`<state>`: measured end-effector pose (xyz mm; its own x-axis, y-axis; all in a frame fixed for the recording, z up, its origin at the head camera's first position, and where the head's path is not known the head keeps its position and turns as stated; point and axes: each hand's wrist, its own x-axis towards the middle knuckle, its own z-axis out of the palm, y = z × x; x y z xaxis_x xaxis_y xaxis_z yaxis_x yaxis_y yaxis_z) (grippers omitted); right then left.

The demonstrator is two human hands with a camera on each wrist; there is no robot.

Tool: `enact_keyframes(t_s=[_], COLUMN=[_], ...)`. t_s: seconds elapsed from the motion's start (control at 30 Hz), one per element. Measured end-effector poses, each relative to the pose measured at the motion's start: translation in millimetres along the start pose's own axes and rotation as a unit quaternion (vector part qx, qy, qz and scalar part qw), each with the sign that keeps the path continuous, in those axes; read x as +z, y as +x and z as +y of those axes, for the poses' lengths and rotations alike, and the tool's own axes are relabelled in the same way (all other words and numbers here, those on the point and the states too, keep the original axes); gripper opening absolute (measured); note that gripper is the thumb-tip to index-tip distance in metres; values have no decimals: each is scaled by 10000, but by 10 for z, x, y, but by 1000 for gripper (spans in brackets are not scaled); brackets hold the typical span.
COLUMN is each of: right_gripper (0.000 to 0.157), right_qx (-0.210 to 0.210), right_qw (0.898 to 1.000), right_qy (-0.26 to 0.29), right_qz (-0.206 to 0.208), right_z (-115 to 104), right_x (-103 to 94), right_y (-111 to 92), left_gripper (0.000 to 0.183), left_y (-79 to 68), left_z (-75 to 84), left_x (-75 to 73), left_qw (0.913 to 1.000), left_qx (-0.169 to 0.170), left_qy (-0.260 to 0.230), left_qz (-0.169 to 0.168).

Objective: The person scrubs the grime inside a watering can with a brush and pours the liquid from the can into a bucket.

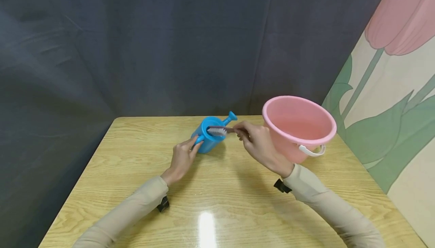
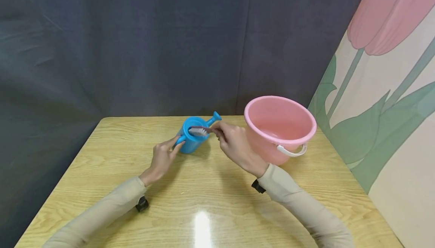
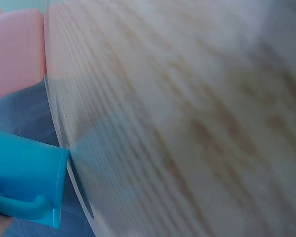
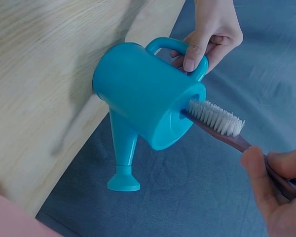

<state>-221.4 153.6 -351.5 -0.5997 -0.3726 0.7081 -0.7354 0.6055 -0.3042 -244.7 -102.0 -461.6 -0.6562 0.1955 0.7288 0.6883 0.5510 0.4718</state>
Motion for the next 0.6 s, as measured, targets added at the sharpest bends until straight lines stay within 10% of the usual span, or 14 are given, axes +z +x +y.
enact_keyframes(t_s=[0.6], right_gripper=[17], right_qx=[190], right_qw=[9978], right_qy=[-445], right_qz=[-451], right_z=[-110], right_x=[-62], right_y=[136], left_gripper=[29], left_y=[11], left_z=[51], left_x=[8], left_qw=[9995], left_qx=[320], left_qy=[-57], left_qz=[-50])
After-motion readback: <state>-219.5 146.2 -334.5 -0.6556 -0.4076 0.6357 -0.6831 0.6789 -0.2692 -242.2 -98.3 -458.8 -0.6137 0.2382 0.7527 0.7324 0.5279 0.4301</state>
